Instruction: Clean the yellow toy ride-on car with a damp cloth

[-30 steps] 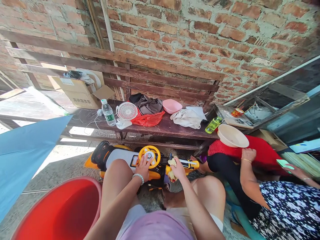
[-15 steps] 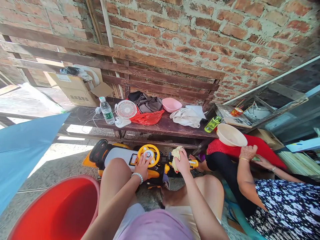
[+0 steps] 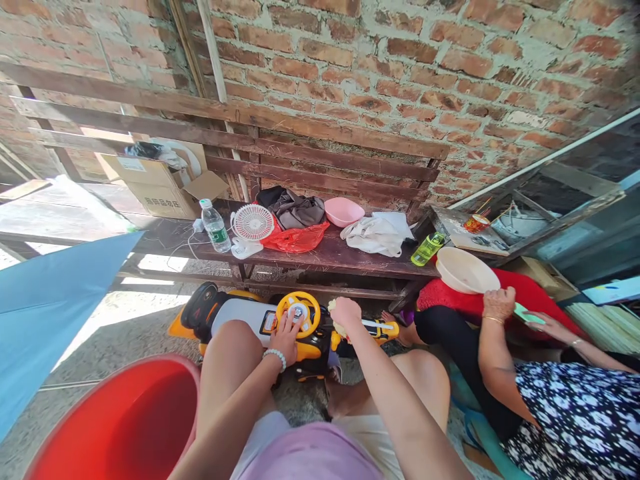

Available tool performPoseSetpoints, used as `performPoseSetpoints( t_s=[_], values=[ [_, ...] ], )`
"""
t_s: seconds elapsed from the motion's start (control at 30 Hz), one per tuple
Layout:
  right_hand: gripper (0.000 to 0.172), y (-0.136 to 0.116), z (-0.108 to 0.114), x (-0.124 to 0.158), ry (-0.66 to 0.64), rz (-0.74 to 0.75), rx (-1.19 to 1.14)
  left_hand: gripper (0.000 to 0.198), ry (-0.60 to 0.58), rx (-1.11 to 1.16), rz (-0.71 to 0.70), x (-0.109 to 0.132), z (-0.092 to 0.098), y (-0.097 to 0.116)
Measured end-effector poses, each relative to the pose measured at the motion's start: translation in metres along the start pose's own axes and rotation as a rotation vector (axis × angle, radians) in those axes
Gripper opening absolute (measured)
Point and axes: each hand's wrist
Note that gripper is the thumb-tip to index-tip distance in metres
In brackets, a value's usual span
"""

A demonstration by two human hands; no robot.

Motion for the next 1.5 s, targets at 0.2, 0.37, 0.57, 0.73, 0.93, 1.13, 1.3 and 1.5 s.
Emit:
performPoseSetpoints(
  t_s=[0.2,0.37,0.57,0.73,0.93,1.13,1.3,1.5],
  values=[
    [0.033,0.016,0.006,-0.016,0.032,-0.083,-0.151,0.099,0.009,-0.011,0.012,-0.001,-0.001,0.0],
    [0.038,0.03,-0.008,-0.011,0.137,-0.164,-0.28,0.096,0.003,-0.005,0.014,-0.002,-0.002,0.001],
    [0.039,0.038,-0.023,-0.002,0.226,-0.203,-0.345,0.098,0.036,-0.012,0.006,-0.004,-0.007,-0.002],
    [0.039,0.051,-0.018,0.007,0.215,-0.192,-0.313,0.096,0.028,-0.01,-0.005,-0.004,-0.006,-0.001],
    [0.042,0.058,-0.019,0.023,0.141,-0.156,-0.114,0.092,-0.011,0.027,0.003,0.0,0.001,0.001],
    [0.04,0.071,-0.029,0.039,0.243,-0.065,-0.145,0.092,0.007,0.053,0.0,0.001,0.002,0.002],
    [0.058,0.078,-0.017,0.032,0.327,-0.099,-0.138,0.093,0.013,0.025,0.001,0.0,-0.002,0.0],
    [0.043,0.065,-0.029,0.031,0.103,0.117,-0.014,0.094,0.041,0.01,0.01,-0.002,-0.004,0.0]
  ],
)
Point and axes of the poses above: each hand's wrist, its own x-axis away from the middle knuckle, its own z-axis out of the back of the hand, y = z × x, and after that the axes turned 12 degrees about z, right-handed
